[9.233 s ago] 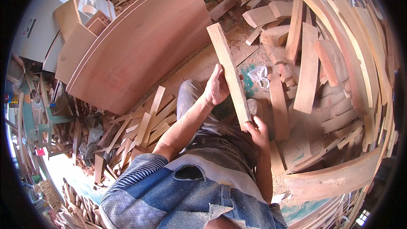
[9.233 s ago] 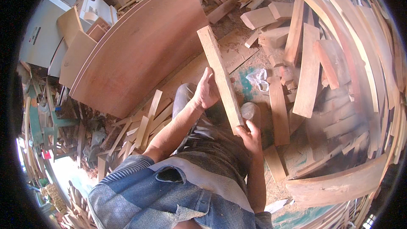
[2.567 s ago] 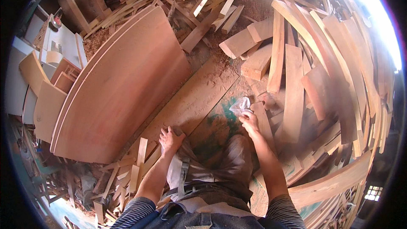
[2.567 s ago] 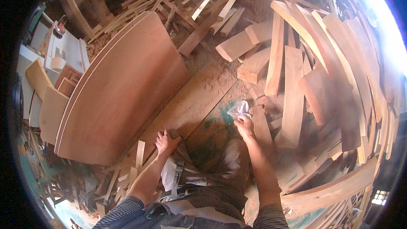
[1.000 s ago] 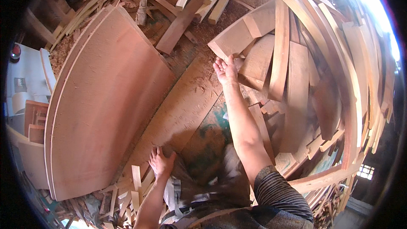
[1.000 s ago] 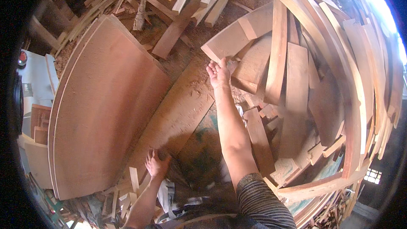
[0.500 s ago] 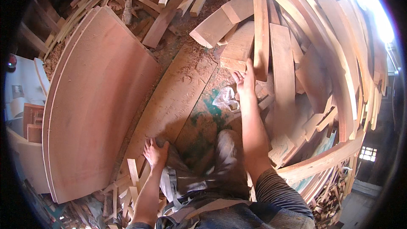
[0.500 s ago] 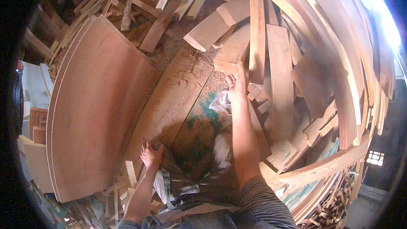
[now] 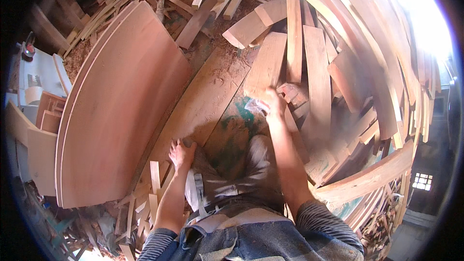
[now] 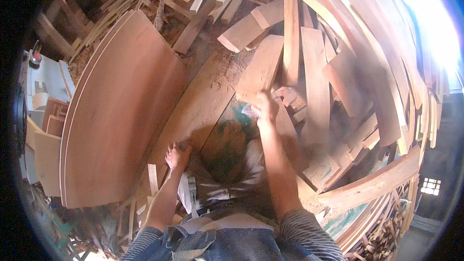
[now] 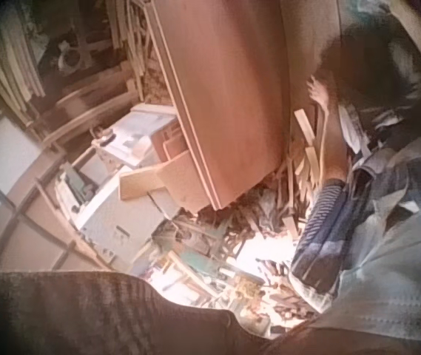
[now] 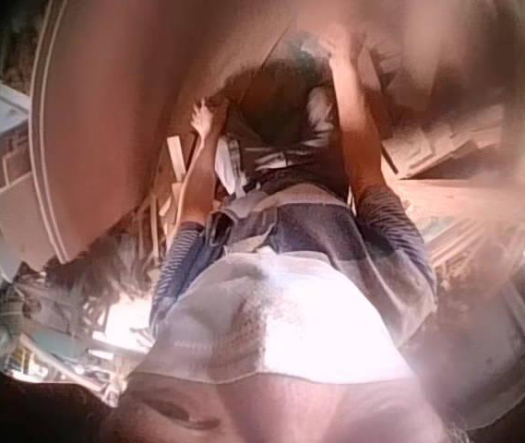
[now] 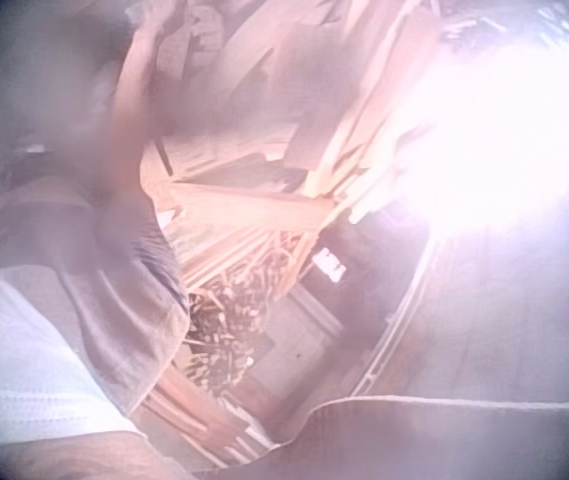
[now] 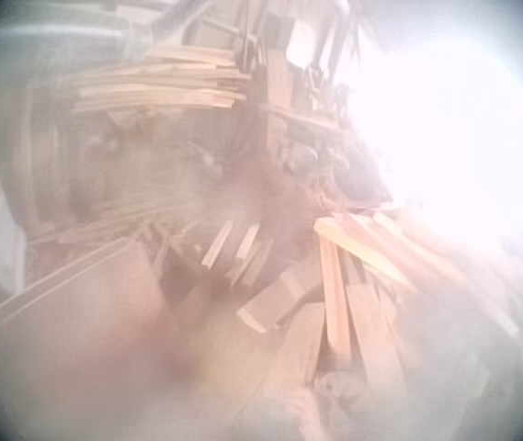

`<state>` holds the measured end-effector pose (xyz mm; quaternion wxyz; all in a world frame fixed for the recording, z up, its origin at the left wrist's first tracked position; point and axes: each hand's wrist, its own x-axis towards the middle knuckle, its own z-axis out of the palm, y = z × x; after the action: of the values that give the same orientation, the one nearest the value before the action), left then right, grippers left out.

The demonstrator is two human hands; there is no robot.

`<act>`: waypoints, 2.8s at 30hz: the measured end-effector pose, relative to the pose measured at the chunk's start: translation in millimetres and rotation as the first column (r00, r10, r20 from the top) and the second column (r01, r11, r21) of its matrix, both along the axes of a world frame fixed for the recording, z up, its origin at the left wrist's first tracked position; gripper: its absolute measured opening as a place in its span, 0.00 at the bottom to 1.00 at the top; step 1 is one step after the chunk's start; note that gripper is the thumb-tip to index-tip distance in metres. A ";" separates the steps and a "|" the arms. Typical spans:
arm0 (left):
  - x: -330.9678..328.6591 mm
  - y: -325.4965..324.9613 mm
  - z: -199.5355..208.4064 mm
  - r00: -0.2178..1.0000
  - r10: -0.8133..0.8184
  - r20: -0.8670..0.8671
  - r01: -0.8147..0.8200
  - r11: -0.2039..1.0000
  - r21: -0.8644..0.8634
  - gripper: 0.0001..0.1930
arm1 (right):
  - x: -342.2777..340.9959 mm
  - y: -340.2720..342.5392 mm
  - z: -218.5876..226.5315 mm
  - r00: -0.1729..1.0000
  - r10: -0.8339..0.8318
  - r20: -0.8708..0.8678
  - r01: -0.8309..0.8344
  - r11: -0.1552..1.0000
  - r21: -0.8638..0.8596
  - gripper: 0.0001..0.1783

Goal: The person sorts through a pile of wood planks by hand, picking up individual pieces, turning them over, and placing them into different stacks.

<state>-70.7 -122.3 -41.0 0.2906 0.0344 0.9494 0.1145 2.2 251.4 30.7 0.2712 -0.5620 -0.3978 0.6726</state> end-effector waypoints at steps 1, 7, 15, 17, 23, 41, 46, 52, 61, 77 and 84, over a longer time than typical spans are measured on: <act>0.1 -0.8 -6.2 0.998 -0.055 -0.016 0.055 0.998 0.017 0.40 | 19.1 -23.7 3.2 1.000 0.025 0.003 -0.025 0.998 -0.058 0.29; 4.3 43.0 -29.3 1.000 0.007 -0.022 0.006 0.844 0.536 0.28 | 145.6 -142.4 39.7 0.968 0.169 -0.186 -0.202 0.964 -0.171 0.18; 87.5 122.9 -6.4 0.104 -0.360 0.927 -0.994 -0.081 0.080 0.38 | 228.2 -170.3 66.8 0.871 0.483 -0.090 -0.480 0.798 -0.364 0.22; 98.4 111.9 -3.6 0.066 -0.412 0.909 -0.998 -0.042 0.054 0.36 | 246.7 -177.9 57.5 0.871 0.481 -0.096 -0.473 0.773 -0.422 0.24; 99.3 114.9 4.6 0.308 -0.073 0.949 -0.946 0.079 0.314 0.26 | 250.5 -179.1 65.6 0.912 0.256 -0.319 -0.393 0.766 -0.508 0.30; 76.1 143.9 240.3 0.690 -0.505 0.518 -0.653 -0.127 0.746 0.35 | 269.5 -174.5 168.2 0.750 0.481 -0.455 -0.447 0.875 0.188 0.39; 103.4 223.3 347.0 0.741 -0.656 0.142 -0.320 -0.160 0.934 0.49 | 295.7 -146.8 202.6 0.603 0.196 -0.773 -0.080 0.979 0.186 0.41; 103.2 264.1 389.1 0.649 -0.760 0.038 -0.164 -0.091 0.982 0.51 | 329.6 -75.4 270.5 0.739 0.210 -0.640 0.379 0.656 0.653 0.20; 49.7 172.1 203.1 0.867 -0.494 0.070 0.001 0.141 0.990 0.33 | 344.8 153.0 595.7 0.967 -0.086 -0.238 0.248 0.130 0.960 0.20; 31.5 -18.8 -13.7 0.997 -0.046 0.069 0.033 0.984 0.174 0.48 | 222.4 -25.6 80.9 0.840 0.535 -0.090 -0.522 0.843 0.134 0.18; 28.7 6.2 23.5 0.990 0.126 0.063 -0.123 0.991 -0.062 0.55 | 125.2 -18.5 52.6 0.745 0.660 0.095 -0.666 0.745 0.048 0.15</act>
<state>-42.0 -116.1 -17.5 0.3154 -0.0373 0.9423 0.1060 127.3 232.9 83.3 0.0220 -0.3968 -0.6069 0.6883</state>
